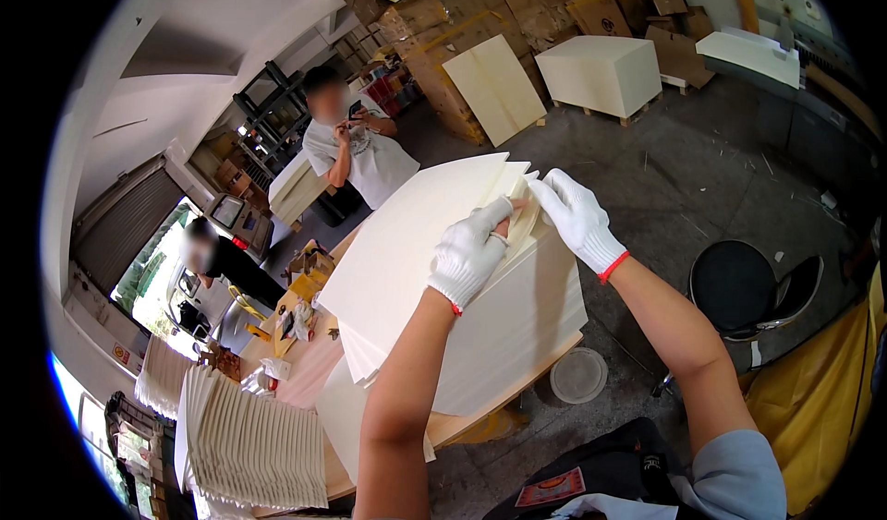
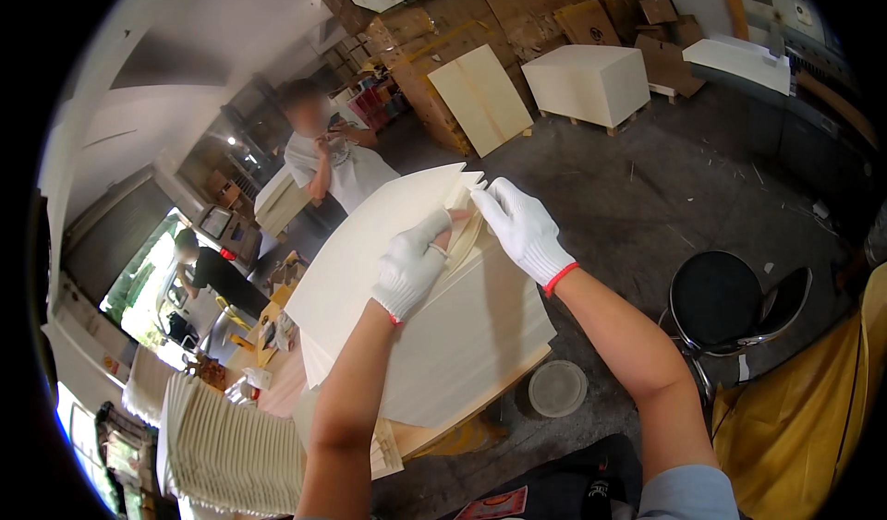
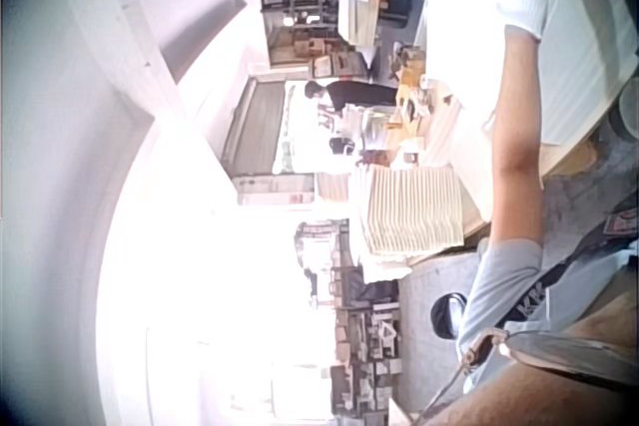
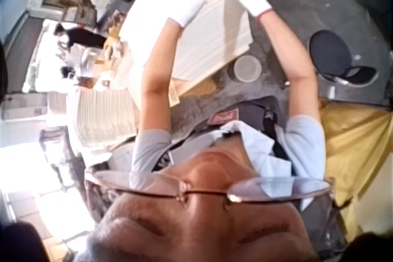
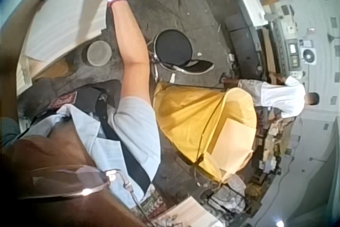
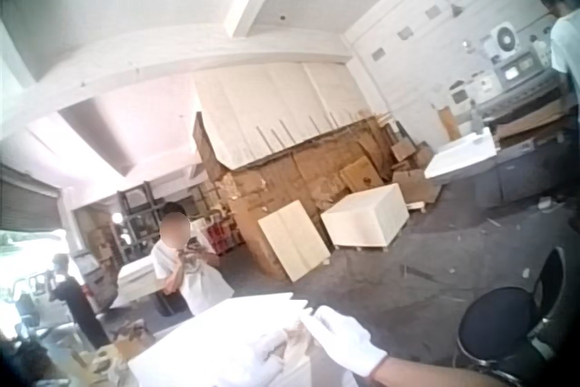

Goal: The person stacks white rectangular panels on a wooden table in a workshop. They pick up a batch of panels from a pile, align them, and place them onto a growing stack. The person repeats this process, handling the panels with gloved hands to maintain a neat pile.

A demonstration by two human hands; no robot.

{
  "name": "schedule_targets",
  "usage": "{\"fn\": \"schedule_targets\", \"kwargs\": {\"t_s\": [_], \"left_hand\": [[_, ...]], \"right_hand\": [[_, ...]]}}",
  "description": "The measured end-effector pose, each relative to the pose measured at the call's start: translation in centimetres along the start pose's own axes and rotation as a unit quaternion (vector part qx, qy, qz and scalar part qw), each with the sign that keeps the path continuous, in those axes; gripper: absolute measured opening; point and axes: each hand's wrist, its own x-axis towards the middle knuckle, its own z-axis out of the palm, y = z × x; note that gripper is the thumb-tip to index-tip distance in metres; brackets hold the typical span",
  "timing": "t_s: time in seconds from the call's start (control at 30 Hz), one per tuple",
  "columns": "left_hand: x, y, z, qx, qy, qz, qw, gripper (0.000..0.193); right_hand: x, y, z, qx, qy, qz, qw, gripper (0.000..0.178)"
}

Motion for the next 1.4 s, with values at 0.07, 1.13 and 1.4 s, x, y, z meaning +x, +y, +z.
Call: {"fn": "schedule_targets", "kwargs": {"t_s": [0.07,1.13,1.4], "left_hand": [[0.2,0.1,0.0,0.019,-0.017,0.001,1.000,0.032],[-16.8,-3.9,0.5,0.168,0.177,0.204,0.948,0.013],[-20.3,-6.9,0.3,0.069,0.166,-0.056,0.982,0.038]], "right_hand": [[0.2,0.8,0.1,0.003,0.013,-0.011,1.000,0.048],[-3.8,-7.8,9.3,0.530,-0.130,0.350,0.761,0.040],[-1.5,-3.0,7.6,0.403,-0.255,0.387,0.789,0.027]]}}
